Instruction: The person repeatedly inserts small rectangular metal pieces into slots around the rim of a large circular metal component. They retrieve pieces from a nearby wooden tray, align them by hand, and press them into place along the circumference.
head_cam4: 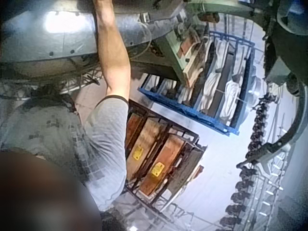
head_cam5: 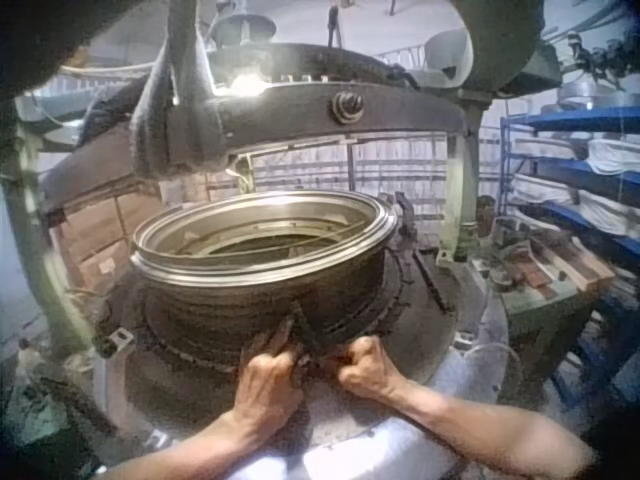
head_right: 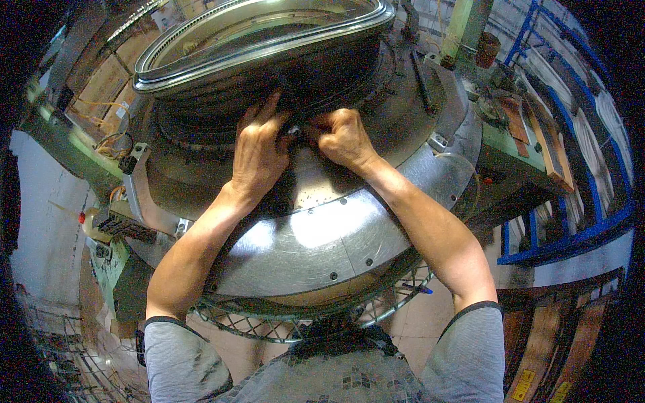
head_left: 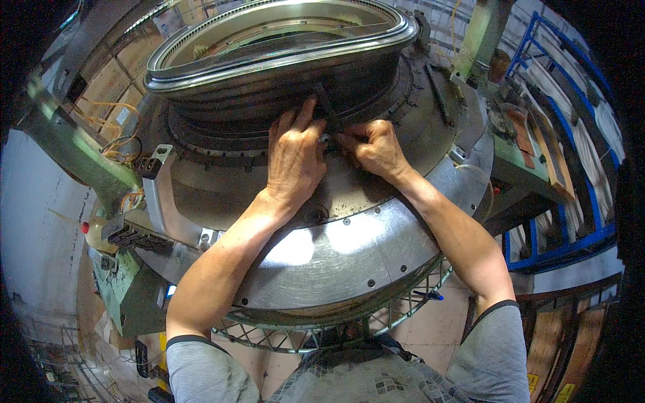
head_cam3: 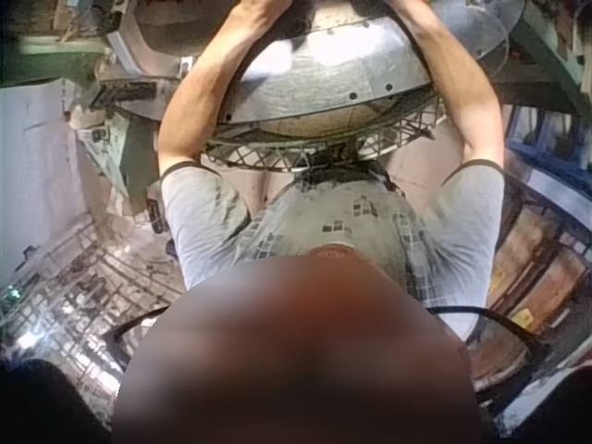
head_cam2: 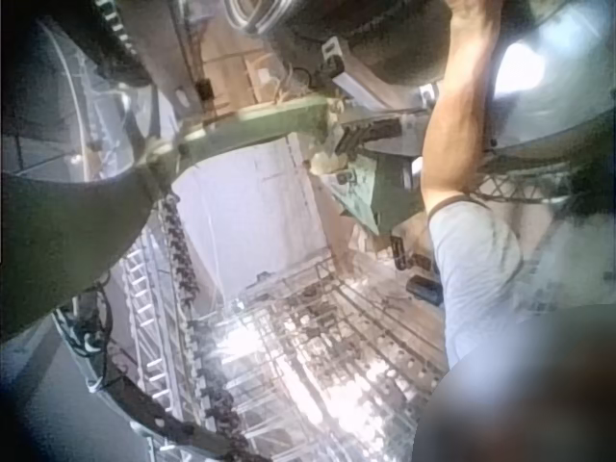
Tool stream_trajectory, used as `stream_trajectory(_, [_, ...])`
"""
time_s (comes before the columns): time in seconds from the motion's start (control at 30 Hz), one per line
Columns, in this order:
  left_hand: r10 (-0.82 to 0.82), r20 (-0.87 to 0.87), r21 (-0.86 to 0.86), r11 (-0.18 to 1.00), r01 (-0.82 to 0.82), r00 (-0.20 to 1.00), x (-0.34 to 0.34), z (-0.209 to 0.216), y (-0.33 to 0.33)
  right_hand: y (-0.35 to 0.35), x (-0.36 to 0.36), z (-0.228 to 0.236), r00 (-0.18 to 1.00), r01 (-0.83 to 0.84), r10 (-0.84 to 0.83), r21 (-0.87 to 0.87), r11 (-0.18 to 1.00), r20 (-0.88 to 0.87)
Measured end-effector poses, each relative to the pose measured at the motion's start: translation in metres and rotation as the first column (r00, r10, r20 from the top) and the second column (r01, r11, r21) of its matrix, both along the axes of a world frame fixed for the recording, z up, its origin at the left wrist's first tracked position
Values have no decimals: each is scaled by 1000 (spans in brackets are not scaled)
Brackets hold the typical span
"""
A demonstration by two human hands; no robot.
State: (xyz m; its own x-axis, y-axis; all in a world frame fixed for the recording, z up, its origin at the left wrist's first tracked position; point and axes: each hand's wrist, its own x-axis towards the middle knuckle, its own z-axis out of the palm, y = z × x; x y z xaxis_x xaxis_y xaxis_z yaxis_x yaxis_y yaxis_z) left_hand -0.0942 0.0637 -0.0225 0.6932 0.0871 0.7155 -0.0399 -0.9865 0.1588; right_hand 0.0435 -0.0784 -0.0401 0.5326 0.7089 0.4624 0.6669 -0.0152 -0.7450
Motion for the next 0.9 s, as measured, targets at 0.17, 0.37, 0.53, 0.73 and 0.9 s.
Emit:
stream_trajectory(0.17, [-2,-8,-14,1000,2,1000,0,-1,-1,1,-1,1,999,-22,21,38,999,37])
stream_trajectory(0.37, [-4,-17,12,1000,5,1000,1,0,-1,2,-2,0,1000,-15,14,38,999,6])
stream_trajectory(0.53, [-5,-3,12,1000,5,1000,0,1,-2,2,-1,-1,1000,-12,11,28,1000,26])
stream_trajectory(0.73, [1,-13,22,1000,-1,1000,0,3,-2,2,0,-1,999,-36,35,57,998,28])
stream_trajectory(0.9, [-12,-52,15,1000,13,999,0,3,0,3,0,-2,998,-7,3,55,998,59])
